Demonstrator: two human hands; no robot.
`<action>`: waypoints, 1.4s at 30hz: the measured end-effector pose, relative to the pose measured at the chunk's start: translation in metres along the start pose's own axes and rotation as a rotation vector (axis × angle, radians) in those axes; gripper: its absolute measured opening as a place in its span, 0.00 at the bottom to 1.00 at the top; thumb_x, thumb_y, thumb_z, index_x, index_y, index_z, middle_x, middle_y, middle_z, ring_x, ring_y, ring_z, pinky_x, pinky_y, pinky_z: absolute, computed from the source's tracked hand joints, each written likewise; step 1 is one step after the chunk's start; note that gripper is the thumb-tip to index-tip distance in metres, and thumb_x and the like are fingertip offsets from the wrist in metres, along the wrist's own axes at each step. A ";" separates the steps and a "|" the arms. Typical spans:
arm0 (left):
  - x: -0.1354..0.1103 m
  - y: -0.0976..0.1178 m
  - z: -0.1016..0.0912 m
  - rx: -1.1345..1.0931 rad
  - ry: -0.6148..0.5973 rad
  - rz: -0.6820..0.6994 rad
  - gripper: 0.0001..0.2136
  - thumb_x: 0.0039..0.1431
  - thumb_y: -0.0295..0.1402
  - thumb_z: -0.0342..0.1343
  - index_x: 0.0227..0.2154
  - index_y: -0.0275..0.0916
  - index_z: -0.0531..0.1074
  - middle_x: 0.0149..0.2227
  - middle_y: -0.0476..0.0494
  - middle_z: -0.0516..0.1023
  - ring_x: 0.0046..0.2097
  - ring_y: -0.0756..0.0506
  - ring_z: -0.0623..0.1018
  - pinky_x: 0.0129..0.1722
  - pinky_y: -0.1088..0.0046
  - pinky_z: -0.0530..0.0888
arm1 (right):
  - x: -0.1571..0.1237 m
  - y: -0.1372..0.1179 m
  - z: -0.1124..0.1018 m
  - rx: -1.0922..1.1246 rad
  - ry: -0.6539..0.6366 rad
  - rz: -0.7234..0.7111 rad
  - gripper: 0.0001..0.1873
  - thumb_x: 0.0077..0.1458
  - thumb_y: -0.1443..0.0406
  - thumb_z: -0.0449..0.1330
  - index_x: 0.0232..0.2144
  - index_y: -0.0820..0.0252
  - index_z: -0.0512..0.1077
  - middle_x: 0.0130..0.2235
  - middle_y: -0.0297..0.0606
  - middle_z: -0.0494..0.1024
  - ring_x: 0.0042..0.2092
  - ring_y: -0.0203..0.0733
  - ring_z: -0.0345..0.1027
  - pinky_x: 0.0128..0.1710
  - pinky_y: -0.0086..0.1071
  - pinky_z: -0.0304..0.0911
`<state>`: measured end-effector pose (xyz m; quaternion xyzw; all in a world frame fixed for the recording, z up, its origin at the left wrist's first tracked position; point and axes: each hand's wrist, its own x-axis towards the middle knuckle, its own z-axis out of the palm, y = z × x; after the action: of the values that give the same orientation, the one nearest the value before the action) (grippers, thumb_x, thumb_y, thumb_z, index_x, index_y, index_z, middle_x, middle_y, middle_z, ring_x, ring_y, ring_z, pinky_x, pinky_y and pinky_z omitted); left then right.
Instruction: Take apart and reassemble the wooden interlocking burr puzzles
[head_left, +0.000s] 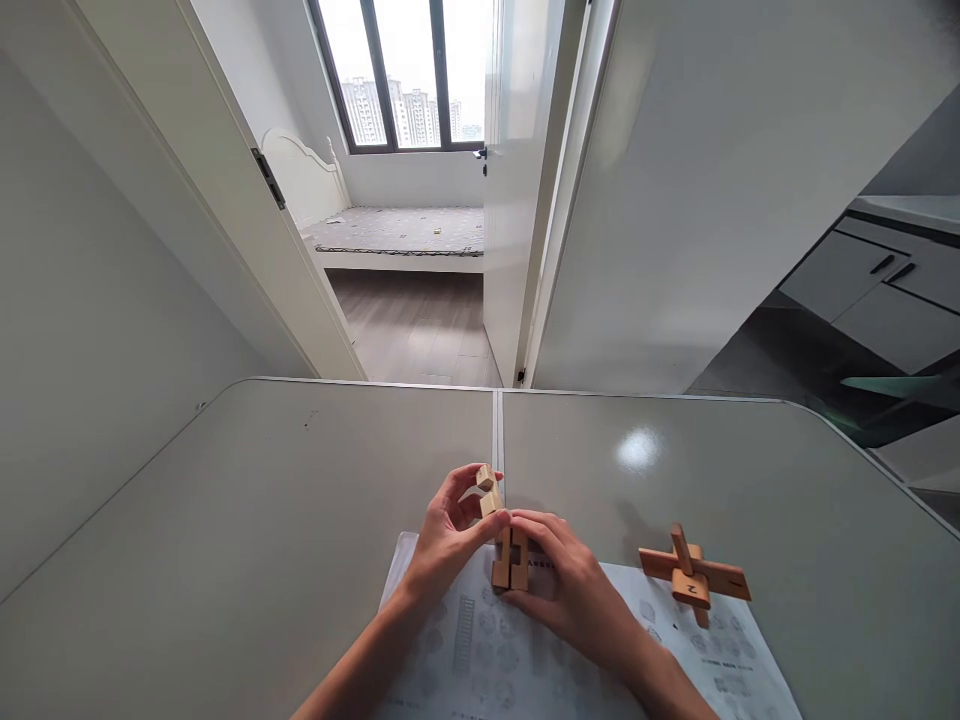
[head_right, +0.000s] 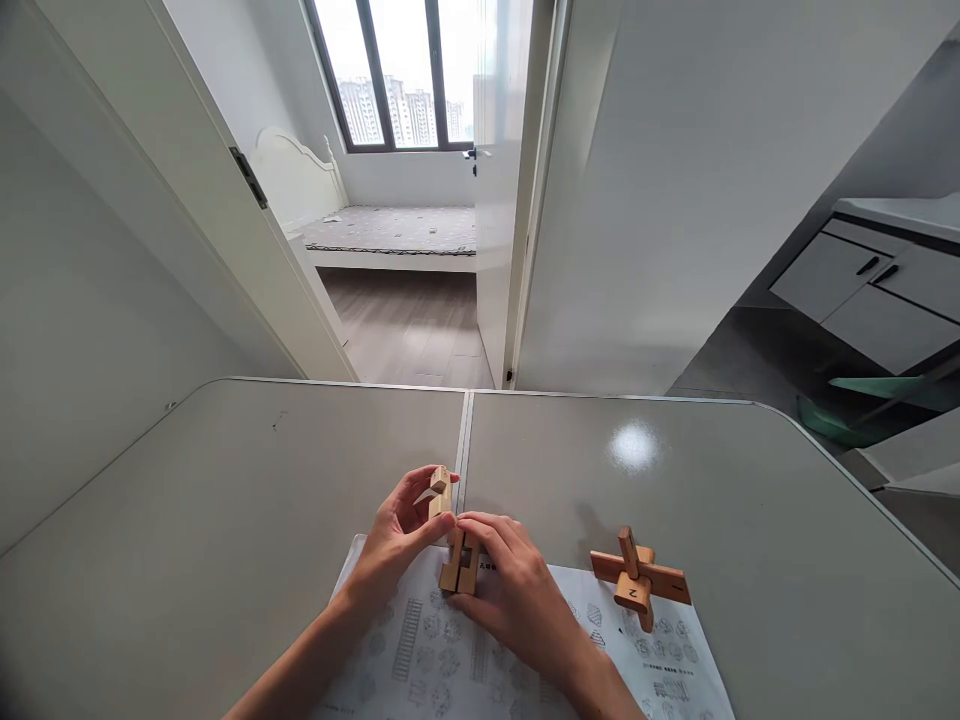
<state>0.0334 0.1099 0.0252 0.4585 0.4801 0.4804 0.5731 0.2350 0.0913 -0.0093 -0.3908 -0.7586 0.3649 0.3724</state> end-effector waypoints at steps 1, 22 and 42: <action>0.000 0.001 0.000 0.000 0.004 -0.001 0.29 0.55 0.47 0.72 0.55 0.42 0.71 0.59 0.36 0.78 0.47 0.43 0.81 0.46 0.68 0.81 | 0.000 0.001 -0.001 0.044 -0.004 0.034 0.36 0.53 0.66 0.74 0.62 0.46 0.71 0.64 0.43 0.75 0.63 0.56 0.71 0.63 0.51 0.70; -0.007 -0.007 0.002 0.184 -0.048 0.010 0.31 0.55 0.43 0.73 0.58 0.45 0.68 0.48 0.42 0.82 0.42 0.45 0.81 0.42 0.70 0.78 | 0.002 0.015 -0.024 0.886 0.097 0.335 0.43 0.43 0.39 0.76 0.57 0.49 0.77 0.61 0.51 0.79 0.60 0.62 0.75 0.61 0.54 0.68; -0.008 -0.013 0.010 0.479 0.057 0.286 0.30 0.51 0.32 0.73 0.56 0.50 0.70 0.37 0.54 0.80 0.38 0.48 0.82 0.46 0.69 0.77 | 0.005 0.012 -0.014 1.009 0.012 0.332 0.37 0.54 0.63 0.78 0.61 0.49 0.67 0.60 0.47 0.79 0.58 0.55 0.76 0.55 0.47 0.73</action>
<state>0.0437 0.0997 0.0144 0.6303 0.5265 0.4418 0.3610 0.2489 0.1046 -0.0118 -0.2798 -0.4145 0.7365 0.4555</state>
